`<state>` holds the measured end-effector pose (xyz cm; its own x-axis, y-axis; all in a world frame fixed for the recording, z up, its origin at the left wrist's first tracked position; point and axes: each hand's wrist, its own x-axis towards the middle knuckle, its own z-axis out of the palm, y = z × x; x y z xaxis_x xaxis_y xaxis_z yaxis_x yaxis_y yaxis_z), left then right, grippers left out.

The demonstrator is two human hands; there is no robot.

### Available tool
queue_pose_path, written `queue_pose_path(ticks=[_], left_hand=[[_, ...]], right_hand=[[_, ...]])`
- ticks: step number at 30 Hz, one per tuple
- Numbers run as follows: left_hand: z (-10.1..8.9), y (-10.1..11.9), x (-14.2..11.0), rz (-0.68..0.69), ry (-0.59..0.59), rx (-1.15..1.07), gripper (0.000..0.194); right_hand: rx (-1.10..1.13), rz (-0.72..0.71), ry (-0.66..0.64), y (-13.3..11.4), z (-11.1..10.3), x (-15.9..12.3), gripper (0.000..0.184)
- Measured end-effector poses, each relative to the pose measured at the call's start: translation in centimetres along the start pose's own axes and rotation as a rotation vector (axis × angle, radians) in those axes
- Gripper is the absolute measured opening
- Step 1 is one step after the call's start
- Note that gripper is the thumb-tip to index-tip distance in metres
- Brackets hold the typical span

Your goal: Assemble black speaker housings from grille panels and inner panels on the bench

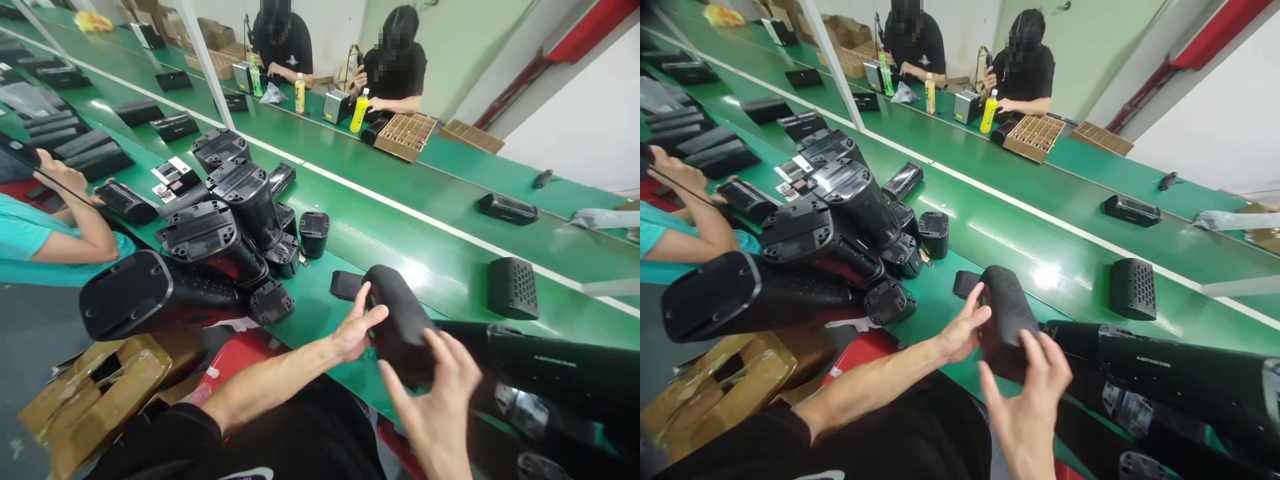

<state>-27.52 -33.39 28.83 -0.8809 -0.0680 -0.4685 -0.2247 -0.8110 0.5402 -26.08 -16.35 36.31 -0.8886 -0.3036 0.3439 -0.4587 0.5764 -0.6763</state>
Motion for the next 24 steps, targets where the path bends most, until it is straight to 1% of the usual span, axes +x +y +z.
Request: queue_pose_path(ticks=[1, 2, 3, 4, 6, 7, 8, 10, 11, 13, 14, 15, 17, 18, 19, 20, 22, 24], left_hand=[[0.0, 0.0, -0.3, -0.052, -0.027, -0.102, 0.095], [-0.2, 0.2, -0.5, -0.127, -0.064, -0.180, 0.084], [-0.5, 0.7, -0.8, -0.228, -0.117, -0.229, 0.077], [-0.9, 1.3, -1.1, -0.345, -0.188, -0.248, 0.075], [-1.6, 2.4, -1.8, -0.559, -0.331, -0.226, 0.081], [-1.8, 2.9, -2.2, -0.639, -0.387, -0.203, 0.085], [-1.9, 3.1, -2.5, -0.686, -0.419, -0.183, 0.087], [-2.0, 3.2, -3.0, -0.734, -0.421, -0.142, 0.088], [-2.1, 3.1, -3.0, -0.751, -0.410, -0.115, 0.087], [-2.4, 2.9, -2.9, -0.757, -0.380, -0.044, 0.081], [-2.7, 2.8, -2.8, -0.724, -0.348, -0.005, 0.078], [-3.1, 2.8, -2.8, -0.648, -0.292, 0.032, 0.076], [-4.0, 3.1, -3.1, -0.387, -0.147, 0.111, 0.077], [-4.4, 3.3, -3.3, -0.240, -0.099, 0.169, 0.081], [-4.7, 3.4, -3.6, -0.112, -0.082, 0.244, 0.087], [-5.0, 3.6, -3.9, -0.020, -0.095, 0.332, 0.094], [-5.3, 3.7, -4.1, 0.052, -0.152, 0.506, 0.105], [-5.4, 3.7, -4.0, 0.075, -0.172, 0.592, 0.105]], right_hand=[[0.055, -0.047, -0.110, -0.3, -0.4, 0.1, 0.077], [0.143, -0.048, -0.200, 0.1, -0.9, 0.2, 0.075], [0.225, -0.016, -0.243, 0.9, -1.4, 0.4, 0.078], [0.279, 0.036, -0.234, 2.3, -1.9, 0.7, 0.084], [0.319, 0.155, -0.198, 5.6, -2.8, 1.5, 0.105], [0.350, 0.206, -0.228, 7.2, -3.1, 1.9, 0.115], [0.392, 0.252, -0.275, 8.5, -3.2, 2.3, 0.122], [0.506, 0.320, -0.363, 10.2, -2.9, 2.5, 0.122], [0.554, 0.345, -0.373, 10.4, -2.5, 2.4, 0.119], [0.641, 0.414, -0.351, 10.3, -1.7, 1.7, 0.113], [0.692, 0.465, -0.336, 10.1, -1.4, 1.2, 0.109], [0.751, 0.520, -0.314, 9.9, -1.0, 0.6, 0.106], [0.815, 0.623, -0.237, 9.7, -0.6, -0.7, 0.097], [0.804, 0.661, -0.186, 9.7, -0.5, -1.3, 0.094], [0.772, 0.690, -0.140, 9.8, -0.4, -1.8, 0.093], [0.730, 0.716, -0.109, 9.8, -0.5, -2.3, 0.092], [0.653, 0.752, -0.098, 9.8, -0.7, -2.9, 0.095], [0.610, 0.737, -0.147, 9.7, -1.0, -3.2, 0.100]])
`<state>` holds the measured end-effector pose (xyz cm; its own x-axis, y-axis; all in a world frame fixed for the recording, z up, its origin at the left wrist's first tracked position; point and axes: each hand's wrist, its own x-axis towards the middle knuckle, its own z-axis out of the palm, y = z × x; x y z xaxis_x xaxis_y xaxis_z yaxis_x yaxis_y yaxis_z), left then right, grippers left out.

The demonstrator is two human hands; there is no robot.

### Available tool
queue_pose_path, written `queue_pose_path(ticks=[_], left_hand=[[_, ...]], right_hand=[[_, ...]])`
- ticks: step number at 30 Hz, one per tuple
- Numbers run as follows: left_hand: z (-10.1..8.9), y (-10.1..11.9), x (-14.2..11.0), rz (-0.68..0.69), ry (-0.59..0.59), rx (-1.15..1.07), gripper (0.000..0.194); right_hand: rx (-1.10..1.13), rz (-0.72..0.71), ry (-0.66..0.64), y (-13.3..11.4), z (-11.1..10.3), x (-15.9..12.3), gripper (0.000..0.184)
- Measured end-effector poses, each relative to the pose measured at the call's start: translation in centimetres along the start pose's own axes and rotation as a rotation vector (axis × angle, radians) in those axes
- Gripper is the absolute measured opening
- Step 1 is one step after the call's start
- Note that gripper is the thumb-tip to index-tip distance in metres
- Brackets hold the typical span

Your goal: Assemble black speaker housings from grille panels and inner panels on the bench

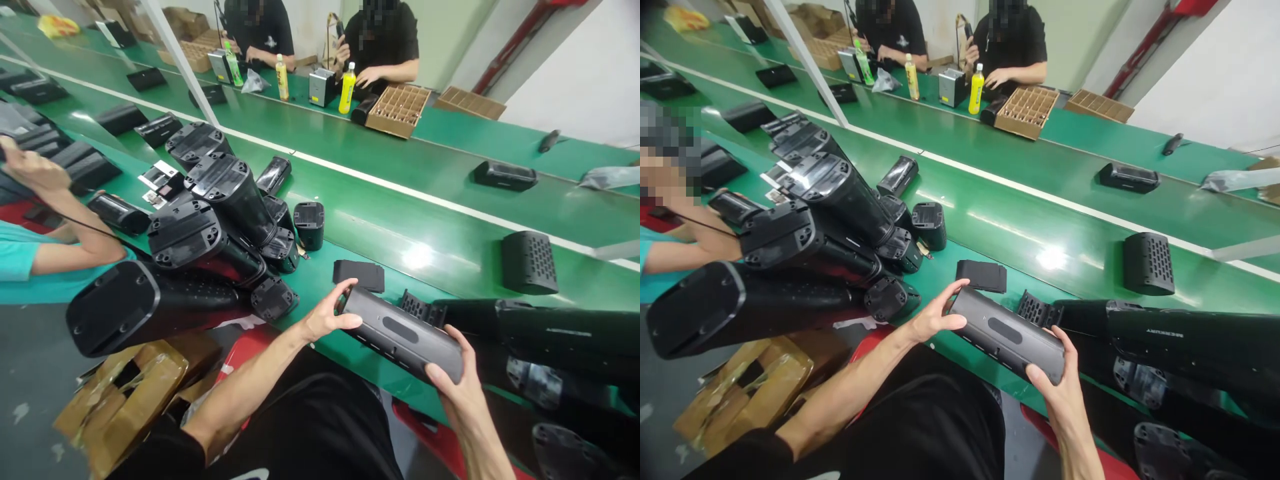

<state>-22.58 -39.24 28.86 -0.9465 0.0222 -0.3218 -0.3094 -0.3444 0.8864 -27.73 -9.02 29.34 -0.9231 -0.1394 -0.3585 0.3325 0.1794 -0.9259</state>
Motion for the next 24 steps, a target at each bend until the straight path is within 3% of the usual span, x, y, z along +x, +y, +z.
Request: queue_pose_path(ticks=[3, 8, 12, 16, 21, 24], left_hand=[[0.2, -0.2, 0.5, 0.057, 0.007, 0.020, 0.096], [0.3, 0.0, 1.1, 0.124, 0.050, 0.126, 0.092], [-0.5, -0.3, 1.9, 0.098, 0.079, 0.221, 0.083], [-1.4, -0.8, 2.2, 0.030, 0.020, 0.161, 0.090], [-1.6, -1.4, 3.3, -0.042, 0.147, 0.038, 0.097], [-1.5, -1.6, 5.1, -0.061, 0.301, -0.115, 0.093]], right_hand=[[-0.095, -0.091, -0.030, -0.2, -0.2, -0.3, 0.104], [-0.176, -0.204, 0.091, 0.5, 0.2, -0.5, 0.092], [-0.173, -0.099, 0.104, 1.4, 0.7, -0.2, 0.086], [-0.126, 0.059, -0.016, 1.8, 0.9, -0.5, 0.093], [-0.241, 0.095, 0.006, 2.3, 1.4, -0.5, 0.090], [-0.067, 0.182, -0.022, 1.9, 2.2, 3.5, 0.085]])
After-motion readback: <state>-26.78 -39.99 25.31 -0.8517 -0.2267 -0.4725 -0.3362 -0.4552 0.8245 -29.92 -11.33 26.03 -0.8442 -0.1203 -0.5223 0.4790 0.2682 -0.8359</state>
